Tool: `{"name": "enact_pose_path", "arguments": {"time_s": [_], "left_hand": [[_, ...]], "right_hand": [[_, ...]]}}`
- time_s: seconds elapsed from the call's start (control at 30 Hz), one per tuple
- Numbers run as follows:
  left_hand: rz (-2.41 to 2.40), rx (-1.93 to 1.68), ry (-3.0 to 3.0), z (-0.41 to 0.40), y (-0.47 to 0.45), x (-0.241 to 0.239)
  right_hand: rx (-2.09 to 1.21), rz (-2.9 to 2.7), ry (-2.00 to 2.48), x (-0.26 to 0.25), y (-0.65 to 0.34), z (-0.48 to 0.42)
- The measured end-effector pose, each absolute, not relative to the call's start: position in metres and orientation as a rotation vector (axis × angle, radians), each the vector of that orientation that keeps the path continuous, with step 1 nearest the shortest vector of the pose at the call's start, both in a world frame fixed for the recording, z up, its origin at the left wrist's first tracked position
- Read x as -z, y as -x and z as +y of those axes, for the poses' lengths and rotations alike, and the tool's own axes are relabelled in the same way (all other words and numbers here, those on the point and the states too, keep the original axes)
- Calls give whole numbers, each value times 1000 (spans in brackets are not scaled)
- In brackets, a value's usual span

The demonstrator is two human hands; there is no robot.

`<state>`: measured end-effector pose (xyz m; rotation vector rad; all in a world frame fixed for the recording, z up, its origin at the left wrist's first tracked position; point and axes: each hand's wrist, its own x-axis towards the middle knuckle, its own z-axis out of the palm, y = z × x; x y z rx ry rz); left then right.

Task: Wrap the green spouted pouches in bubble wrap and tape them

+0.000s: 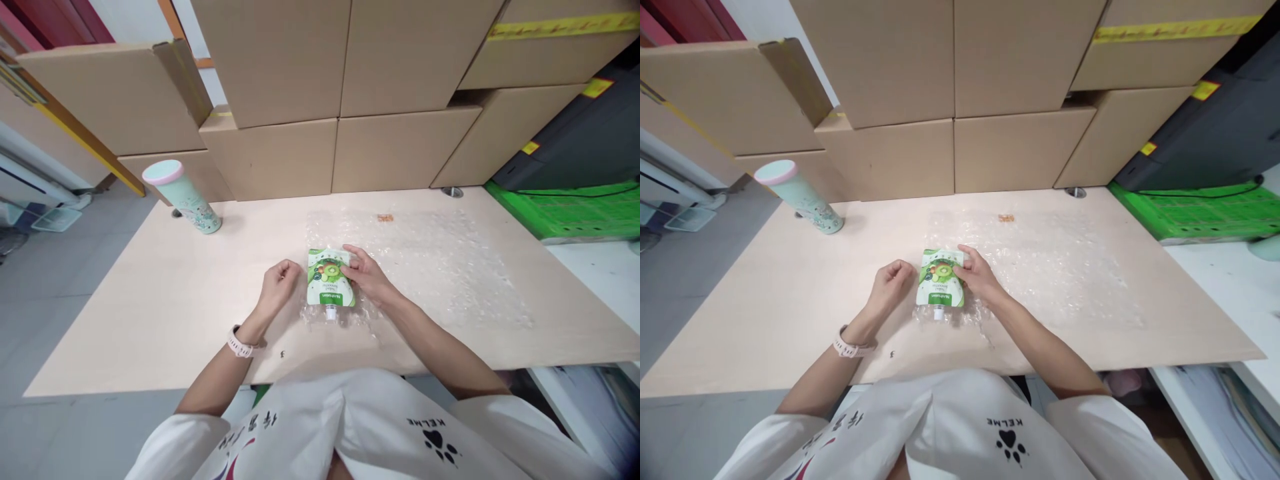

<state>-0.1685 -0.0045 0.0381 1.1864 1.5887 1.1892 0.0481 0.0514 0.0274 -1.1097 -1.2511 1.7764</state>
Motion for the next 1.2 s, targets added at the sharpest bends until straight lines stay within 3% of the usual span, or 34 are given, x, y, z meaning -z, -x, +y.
{"name": "enact_pose_path", "arguments": {"time_s": [0.13, 0.33, 0.73, 1.0, 1.1, 1.2], "left_hand": [[1893, -1012, -1346, -3, 180, -32], [1559, -1012, -987, -3, 173, -24], [1367, -997, -654, -1, 179, -45], [1244, -881, -777, -3, 170, -27], [1434, -955, -960, -5, 166, -20], [1519, -930, -1062, -6, 167, -17]], "right_hand": [[-1731, -1312, 1112, -12, -41, 59], [-1652, -1381, 1085, 3, -35, 52], [-1641, -1458, 1089, -2, -42, 50], [-1676, -1476, 1041, 3, -44, 53], [-1482, -1705, 1135, -6, -43, 48], [-897, -2019, 1362, -20, -43, 40]]}}
